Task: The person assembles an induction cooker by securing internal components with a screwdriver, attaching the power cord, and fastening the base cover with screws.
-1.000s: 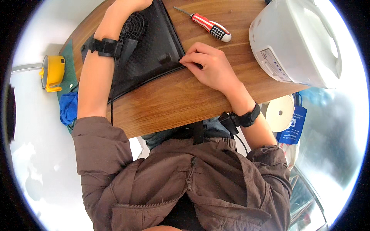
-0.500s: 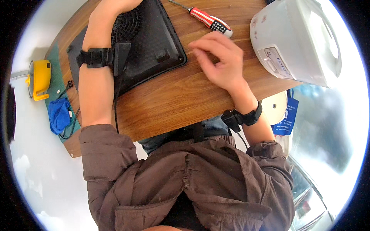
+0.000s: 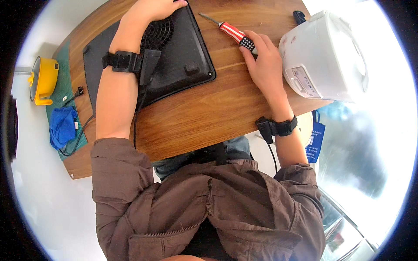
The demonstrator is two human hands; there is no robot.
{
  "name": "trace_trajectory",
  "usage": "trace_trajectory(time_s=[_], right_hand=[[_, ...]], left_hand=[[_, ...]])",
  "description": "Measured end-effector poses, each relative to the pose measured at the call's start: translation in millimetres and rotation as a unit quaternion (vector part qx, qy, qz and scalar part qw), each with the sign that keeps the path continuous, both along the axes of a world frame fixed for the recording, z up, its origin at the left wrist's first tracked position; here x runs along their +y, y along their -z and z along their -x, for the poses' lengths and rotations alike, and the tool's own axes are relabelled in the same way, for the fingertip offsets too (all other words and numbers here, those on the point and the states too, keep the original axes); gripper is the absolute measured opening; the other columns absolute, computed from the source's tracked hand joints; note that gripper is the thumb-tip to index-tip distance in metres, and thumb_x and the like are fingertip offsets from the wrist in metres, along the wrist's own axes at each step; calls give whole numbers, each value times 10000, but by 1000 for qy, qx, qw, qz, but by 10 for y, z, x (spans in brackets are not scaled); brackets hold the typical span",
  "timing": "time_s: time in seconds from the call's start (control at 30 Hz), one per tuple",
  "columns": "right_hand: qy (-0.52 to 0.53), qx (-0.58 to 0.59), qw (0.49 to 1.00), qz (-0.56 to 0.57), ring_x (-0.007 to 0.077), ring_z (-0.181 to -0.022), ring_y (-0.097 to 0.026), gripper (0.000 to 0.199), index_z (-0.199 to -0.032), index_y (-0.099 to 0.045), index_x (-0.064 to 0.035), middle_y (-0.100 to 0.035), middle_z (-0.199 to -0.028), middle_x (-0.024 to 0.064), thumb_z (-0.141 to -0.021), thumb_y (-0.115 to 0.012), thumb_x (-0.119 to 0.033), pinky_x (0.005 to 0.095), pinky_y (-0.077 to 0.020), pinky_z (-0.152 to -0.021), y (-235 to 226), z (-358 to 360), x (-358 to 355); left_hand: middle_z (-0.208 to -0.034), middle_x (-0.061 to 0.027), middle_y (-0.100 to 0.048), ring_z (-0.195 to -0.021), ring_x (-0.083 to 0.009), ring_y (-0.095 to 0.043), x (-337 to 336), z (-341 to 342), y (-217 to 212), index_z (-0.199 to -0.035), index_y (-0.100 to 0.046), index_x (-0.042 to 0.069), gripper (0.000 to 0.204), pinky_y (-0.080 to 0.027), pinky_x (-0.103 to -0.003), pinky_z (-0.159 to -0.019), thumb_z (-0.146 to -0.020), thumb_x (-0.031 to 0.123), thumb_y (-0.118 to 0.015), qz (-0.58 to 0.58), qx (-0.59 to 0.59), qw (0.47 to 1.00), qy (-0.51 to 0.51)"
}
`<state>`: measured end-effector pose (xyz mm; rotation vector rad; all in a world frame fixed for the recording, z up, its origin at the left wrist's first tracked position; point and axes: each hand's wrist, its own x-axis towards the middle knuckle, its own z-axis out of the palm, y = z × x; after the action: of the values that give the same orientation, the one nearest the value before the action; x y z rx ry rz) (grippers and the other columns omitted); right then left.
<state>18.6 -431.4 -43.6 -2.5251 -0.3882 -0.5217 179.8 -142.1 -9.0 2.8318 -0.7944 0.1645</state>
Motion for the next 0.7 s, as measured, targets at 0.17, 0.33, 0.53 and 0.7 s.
trace_trajectory(time_s=[0.17,0.33,0.53,0.7], right_hand=[[59,-68,982,-167,196,-1059,-659,358,-1302,-602,-17,-676,-1155,112,-972,-711,-102,288,-543,-836,-181,72,-2],[-9,-222,911,-347,207,-951,-676,482,-1407,-420,32,-666,-1136,208,-982,-627,-64,291,-584,-737,-607,263,-64],[-51,-191,945,-260,196,-867,-658,603,-1438,-303,44,-647,-1116,263,-948,-606,-134,300,-576,-746,-835,590,89],[-162,-177,949,-206,230,-918,-651,619,-1434,-313,55,-626,-1115,261,-937,-635,-122,337,-554,-837,-662,477,264]], left_hand=[[-1162,-240,-692,-1136,-412,-632,12,-13,16,-1117,-710,-4,367,-514,-486,-986,-988,330,-633,5,14,1000,-12],[-1226,-231,-663,-1174,-414,-611,51,52,-48,-1218,-666,11,405,-506,-486,-1001,-1006,351,-612,-9,44,998,-33],[-1457,-252,-539,-1326,-437,-525,14,149,-80,-1395,-585,96,477,-459,-508,-1091,-1034,407,-562,-15,58,996,-65],[-1463,-261,-532,-1341,-441,-512,52,115,-98,-1408,-575,99,495,-453,-510,-1098,-1032,421,-559,-31,80,993,-82]])
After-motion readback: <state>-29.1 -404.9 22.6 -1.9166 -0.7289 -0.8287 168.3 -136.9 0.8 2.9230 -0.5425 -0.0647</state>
